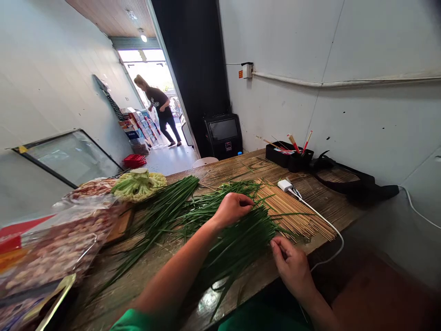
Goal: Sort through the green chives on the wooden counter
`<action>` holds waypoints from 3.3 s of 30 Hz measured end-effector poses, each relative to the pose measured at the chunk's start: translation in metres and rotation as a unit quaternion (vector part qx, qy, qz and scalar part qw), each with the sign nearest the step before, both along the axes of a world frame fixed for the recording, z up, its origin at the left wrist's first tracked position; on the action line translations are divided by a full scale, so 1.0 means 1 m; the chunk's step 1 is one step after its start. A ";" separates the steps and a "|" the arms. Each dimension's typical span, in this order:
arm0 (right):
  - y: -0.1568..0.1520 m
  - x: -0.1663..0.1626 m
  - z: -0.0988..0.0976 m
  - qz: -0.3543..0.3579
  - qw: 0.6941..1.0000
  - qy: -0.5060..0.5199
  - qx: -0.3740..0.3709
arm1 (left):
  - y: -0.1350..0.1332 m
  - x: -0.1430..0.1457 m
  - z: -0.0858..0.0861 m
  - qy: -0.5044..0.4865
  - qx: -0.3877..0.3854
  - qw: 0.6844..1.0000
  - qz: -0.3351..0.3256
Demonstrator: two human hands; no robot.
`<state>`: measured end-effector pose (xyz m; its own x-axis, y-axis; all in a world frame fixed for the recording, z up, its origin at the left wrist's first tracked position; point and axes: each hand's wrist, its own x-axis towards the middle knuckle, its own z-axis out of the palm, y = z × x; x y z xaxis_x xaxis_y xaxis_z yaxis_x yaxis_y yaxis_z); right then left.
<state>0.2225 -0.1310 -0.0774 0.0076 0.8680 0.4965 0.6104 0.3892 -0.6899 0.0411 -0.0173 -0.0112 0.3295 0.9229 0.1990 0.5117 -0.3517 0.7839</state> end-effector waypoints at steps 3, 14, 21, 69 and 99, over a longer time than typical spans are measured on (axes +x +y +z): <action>0.000 0.000 -0.001 -0.002 1.000 0.002 -0.008 | -0.002 -0.001 0.001 0.029 0.035 0.999 -0.026; -0.001 0.003 -0.006 -0.014 1.000 -0.009 -0.024 | 0.021 -0.050 0.020 0.265 0.129 0.955 0.027; -0.001 0.004 -0.007 -0.008 0.999 0.010 -0.045 | 0.034 -0.061 0.004 0.393 0.091 0.913 0.062; -0.002 0.003 -0.003 -0.006 0.998 0.016 -0.067 | 0.030 -0.090 0.019 0.391 0.022 0.914 0.105; -0.001 0.002 -0.004 0.001 0.997 0.022 -0.073 | 0.040 -0.051 -0.021 0.324 0.080 0.941 -0.056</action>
